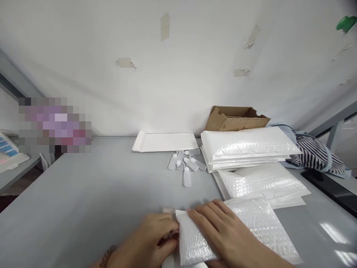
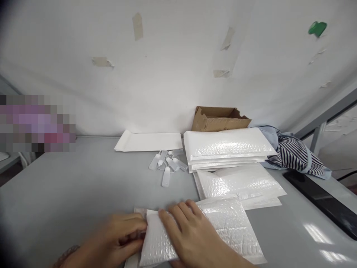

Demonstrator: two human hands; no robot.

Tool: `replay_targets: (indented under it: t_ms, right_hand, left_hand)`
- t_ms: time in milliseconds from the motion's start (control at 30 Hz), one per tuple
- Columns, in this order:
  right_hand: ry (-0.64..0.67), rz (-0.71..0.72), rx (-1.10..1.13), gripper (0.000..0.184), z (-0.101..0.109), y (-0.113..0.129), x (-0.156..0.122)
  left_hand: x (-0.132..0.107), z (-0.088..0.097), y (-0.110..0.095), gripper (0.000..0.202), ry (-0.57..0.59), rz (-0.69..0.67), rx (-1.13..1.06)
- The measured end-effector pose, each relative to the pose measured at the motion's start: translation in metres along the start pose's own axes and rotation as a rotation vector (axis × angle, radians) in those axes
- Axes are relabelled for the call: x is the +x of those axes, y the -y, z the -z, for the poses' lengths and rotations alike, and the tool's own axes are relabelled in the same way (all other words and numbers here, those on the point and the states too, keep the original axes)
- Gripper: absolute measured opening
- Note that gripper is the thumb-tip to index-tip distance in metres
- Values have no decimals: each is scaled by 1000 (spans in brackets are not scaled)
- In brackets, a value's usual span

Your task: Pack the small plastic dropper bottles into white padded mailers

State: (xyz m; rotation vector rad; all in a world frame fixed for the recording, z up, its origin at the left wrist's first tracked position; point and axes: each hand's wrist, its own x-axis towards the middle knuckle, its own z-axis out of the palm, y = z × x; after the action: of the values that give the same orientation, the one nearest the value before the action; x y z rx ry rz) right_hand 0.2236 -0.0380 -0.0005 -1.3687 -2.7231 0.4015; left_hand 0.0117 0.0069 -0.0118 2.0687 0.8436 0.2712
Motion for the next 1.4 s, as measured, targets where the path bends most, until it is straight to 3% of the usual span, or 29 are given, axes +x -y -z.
replay_targets:
  t_ms: [100, 200, 400, 500, 633, 800, 933, 1067, 1200, 1400]
  right_hand:
    - [-19, 9, 3, 65, -3, 0, -1]
    - [-57, 20, -5, 67, -3, 1, -1]
    - [-142, 61, -17, 64, -6, 1, -1]
    - [-185, 100, -14, 58, -10, 0, -2]
    - [-213, 147, -23, 52, -13, -1, -1]
    - [-208, 153, -23, 50, -12, 0, -2]
    - [-211, 163, -18, 50, -13, 0, -2]
    - [-183, 144, 10, 53, -16, -1, -1]
    - [-153, 125, 13, 57, -16, -2, 0]
    - [-170, 143, -10, 57, -16, -2, -1]
  left_hand:
    - [6, -4, -7, 25, 33, 139, -315]
    - [7, -1, -14, 22, 103, 192, -546]
    - [6, 5, -16, 22, 219, 171, -625]
    - [7, 5, -20, 20, 223, 111, -587]
    - [5, -4, -21, 17, 58, -62, -359]
    - [-3, -25, 0, 21, -232, -394, 46]
    - [-3, -34, 10, 24, -318, -471, 110]
    - [-1, -30, -1, 21, -280, -378, -14]
    - [-1, -17, -17, 20, -141, -179, -177]
    - [6, -3, -16, 11, 110, -173, -208]
